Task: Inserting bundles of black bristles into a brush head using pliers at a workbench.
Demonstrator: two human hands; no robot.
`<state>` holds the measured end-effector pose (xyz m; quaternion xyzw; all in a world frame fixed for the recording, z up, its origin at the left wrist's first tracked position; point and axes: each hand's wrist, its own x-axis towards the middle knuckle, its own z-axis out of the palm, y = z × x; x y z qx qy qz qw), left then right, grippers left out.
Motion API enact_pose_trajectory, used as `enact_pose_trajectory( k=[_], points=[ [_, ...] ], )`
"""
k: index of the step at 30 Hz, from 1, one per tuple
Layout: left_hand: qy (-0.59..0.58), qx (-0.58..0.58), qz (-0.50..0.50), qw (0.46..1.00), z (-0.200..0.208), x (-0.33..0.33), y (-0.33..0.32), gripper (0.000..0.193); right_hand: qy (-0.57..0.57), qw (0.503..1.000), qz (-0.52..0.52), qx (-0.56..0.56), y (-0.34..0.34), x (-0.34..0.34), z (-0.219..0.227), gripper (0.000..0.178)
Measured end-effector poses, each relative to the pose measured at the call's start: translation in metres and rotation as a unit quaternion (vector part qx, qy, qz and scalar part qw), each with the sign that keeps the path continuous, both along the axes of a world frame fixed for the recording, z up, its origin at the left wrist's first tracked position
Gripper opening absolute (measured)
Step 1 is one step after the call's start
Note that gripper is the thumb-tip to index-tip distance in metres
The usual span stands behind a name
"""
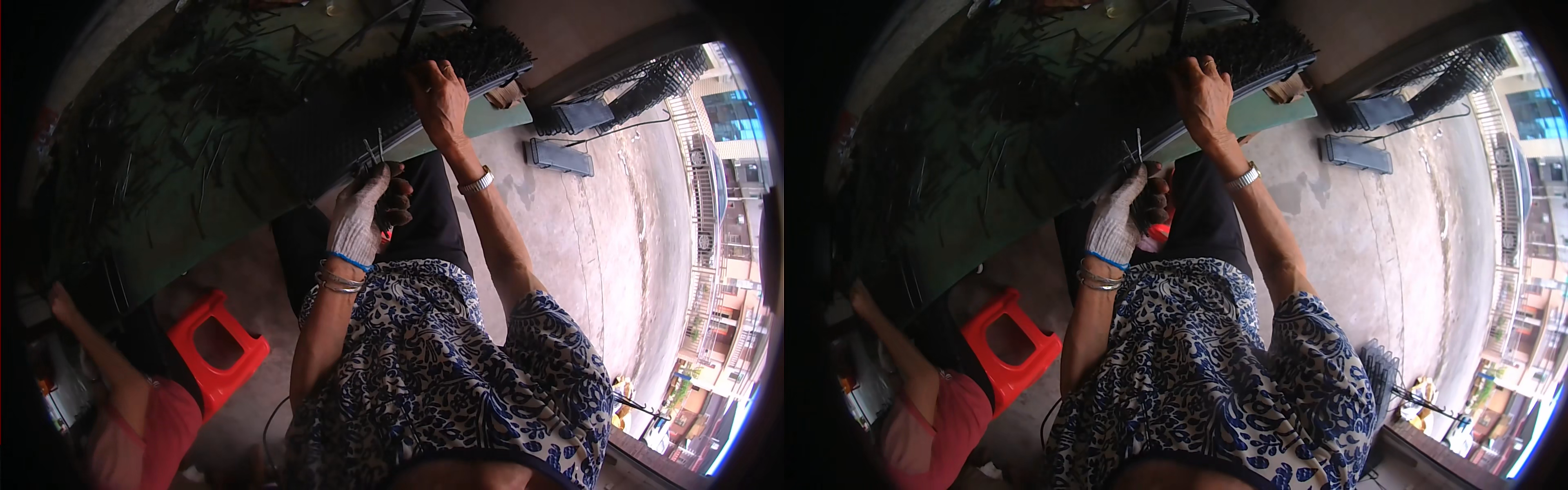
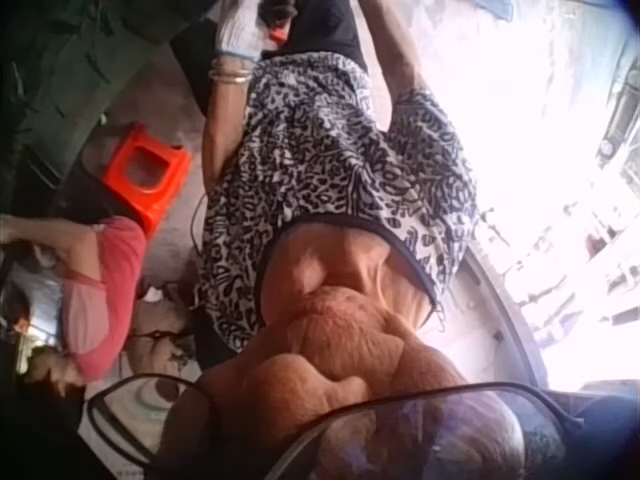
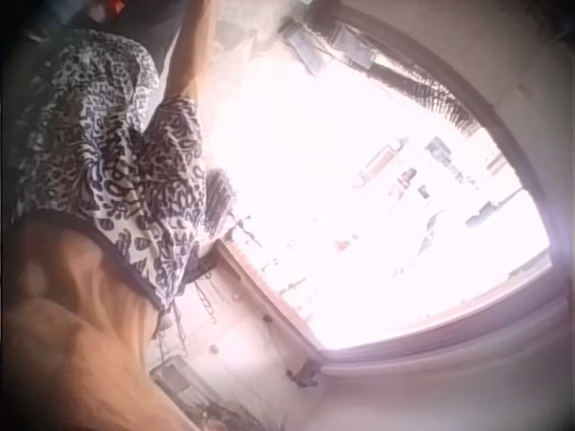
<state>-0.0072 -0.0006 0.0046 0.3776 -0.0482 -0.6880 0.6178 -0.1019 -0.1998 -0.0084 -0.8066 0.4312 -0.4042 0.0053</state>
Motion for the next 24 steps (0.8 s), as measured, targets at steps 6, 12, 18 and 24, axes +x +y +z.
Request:
enact_pose_trajectory(
  k=[6,12,18,24],
  points=[
    [0.0,0.005,-0.001,1.0,0.001,0.0,0.0,0.025,0.017,1.0,0.0,-0.013,-0.002,-0.004,-0.002,0.015],
    [-0.001,0.011,-0.002,1.0,0.002,0.0,0.0,0.024,0.006,0.999,-0.015,-0.035,0.004,0.0,-0.006,0.013],
    [0.007,0.004,-0.002,1.0,-0.001,0.002,0.001,0.025,0.003,0.999,-0.016,-0.046,0.004,-0.002,0.0,0.01],
    [0.011,0.002,-0.013,1.0,0.001,0.0,0.001,0.025,0.024,0.999,0.0,-0.037,0.013,-0.008,0.01,0.009]
  ],
)
